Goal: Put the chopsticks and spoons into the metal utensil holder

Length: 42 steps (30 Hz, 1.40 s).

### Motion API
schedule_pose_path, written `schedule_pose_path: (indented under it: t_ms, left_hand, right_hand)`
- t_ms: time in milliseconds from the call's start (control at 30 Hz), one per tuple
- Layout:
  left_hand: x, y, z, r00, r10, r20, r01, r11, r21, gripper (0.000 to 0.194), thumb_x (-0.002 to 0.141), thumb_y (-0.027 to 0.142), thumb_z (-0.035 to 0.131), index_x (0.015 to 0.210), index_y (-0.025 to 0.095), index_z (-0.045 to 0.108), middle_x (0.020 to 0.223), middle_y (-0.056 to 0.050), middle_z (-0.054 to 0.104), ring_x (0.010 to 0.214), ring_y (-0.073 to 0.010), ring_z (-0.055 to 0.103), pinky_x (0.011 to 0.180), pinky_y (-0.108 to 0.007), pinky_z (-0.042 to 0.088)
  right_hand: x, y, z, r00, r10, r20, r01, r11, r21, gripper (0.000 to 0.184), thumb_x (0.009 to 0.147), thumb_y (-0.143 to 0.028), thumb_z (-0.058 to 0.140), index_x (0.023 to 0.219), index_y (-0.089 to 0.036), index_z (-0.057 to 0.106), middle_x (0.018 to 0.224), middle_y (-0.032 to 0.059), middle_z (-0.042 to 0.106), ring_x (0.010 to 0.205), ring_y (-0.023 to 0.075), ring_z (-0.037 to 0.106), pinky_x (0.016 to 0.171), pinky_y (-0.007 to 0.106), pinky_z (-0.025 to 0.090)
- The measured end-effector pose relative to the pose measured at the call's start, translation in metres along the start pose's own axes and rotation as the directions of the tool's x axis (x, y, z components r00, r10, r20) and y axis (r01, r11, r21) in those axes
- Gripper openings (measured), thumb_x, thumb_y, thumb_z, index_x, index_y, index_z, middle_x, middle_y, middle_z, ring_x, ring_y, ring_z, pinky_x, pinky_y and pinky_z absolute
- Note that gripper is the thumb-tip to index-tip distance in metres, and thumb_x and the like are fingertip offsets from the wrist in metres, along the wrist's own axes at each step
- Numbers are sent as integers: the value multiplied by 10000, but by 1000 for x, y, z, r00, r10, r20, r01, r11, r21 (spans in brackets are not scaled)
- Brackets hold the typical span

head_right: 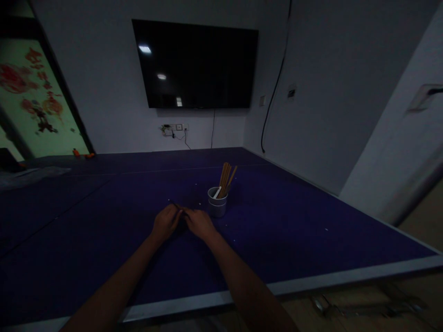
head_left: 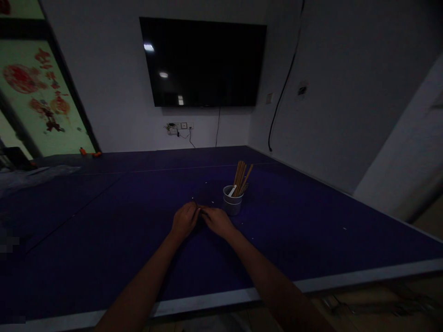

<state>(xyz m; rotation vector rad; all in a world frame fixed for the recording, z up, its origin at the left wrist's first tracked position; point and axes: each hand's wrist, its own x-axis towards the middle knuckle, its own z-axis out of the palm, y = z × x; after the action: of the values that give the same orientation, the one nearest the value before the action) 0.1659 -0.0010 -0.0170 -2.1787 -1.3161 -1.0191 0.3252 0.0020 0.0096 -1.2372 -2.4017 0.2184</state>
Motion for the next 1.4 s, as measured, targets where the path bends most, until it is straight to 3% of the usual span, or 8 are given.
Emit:
schedule_pose_path:
  t_ms: [167,433,700,900,1033,1267,1333,1400]
  left_hand:
    - [2,-1,0,999,26,-36,-25,1000,15,248,900,275,331,891,163,552,819,-74,621,802,-155,584,716,-275,479]
    - [2,-1,-1,996,87,15,-87,996,22,226,884,216,354,819,163,563,751,-59,597,718,-141,556,641,-249,452]
    - [2,2,0,982,172,77,-175,984,33,250,887,232,360,794,161,581,700,-43,569,650,-119,522,605,-230,420]
    - [4,3,-3,986,144,81,-145,989,8,251,885,270,372,775,167,573,720,-48,586,673,-129,535,625,-243,433]
    - [4,3,-3,995,95,40,-94,995,-41,214,875,287,409,926,172,582,827,-63,623,762,-146,570,669,-255,456]
    - [2,2,0,997,70,17,-70,997,-45,230,876,290,408,971,182,588,847,-58,643,790,-149,588,701,-271,474]
    - [2,2,0,997,75,20,-74,996,-41,235,879,295,401,950,180,593,837,-58,643,774,-145,587,689,-266,473]
    - [1,2,-1,997,73,26,-72,997,-32,241,882,301,394,927,182,599,821,-56,642,750,-141,584,671,-260,470]
  right_hand:
    - [-2,3,1,993,24,-116,-28,999,-39,459,886,-364,412,1328,-239,391,989,35,680,876,177,631,740,254,439]
    - [-6,5,0,938,-38,-345,65,996,67,433,891,-455,383,1234,-226,514,714,10,687,636,149,626,615,233,422]
    - [-5,6,4,901,-70,-429,109,992,66,324,895,-383,402,1065,-213,620,949,45,693,764,159,650,673,233,443]
    - [-4,5,5,864,-50,-501,156,973,172,316,915,-307,323,992,-183,604,816,42,689,670,135,635,623,220,440]
    - [-4,10,3,744,-27,-668,206,960,189,358,918,-318,268,881,-170,592,707,39,650,614,130,606,608,233,442]
    - [-9,31,-17,373,153,-915,57,981,187,381,913,-362,243,815,-167,555,689,37,613,625,143,587,624,256,428]
    - [-10,35,-24,325,215,-921,-1,974,227,379,910,-379,244,839,-164,548,701,42,616,648,153,588,639,261,422]
    - [-10,36,-29,320,289,-902,-60,956,285,383,907,-399,246,859,-164,545,699,42,619,655,160,588,638,259,413]
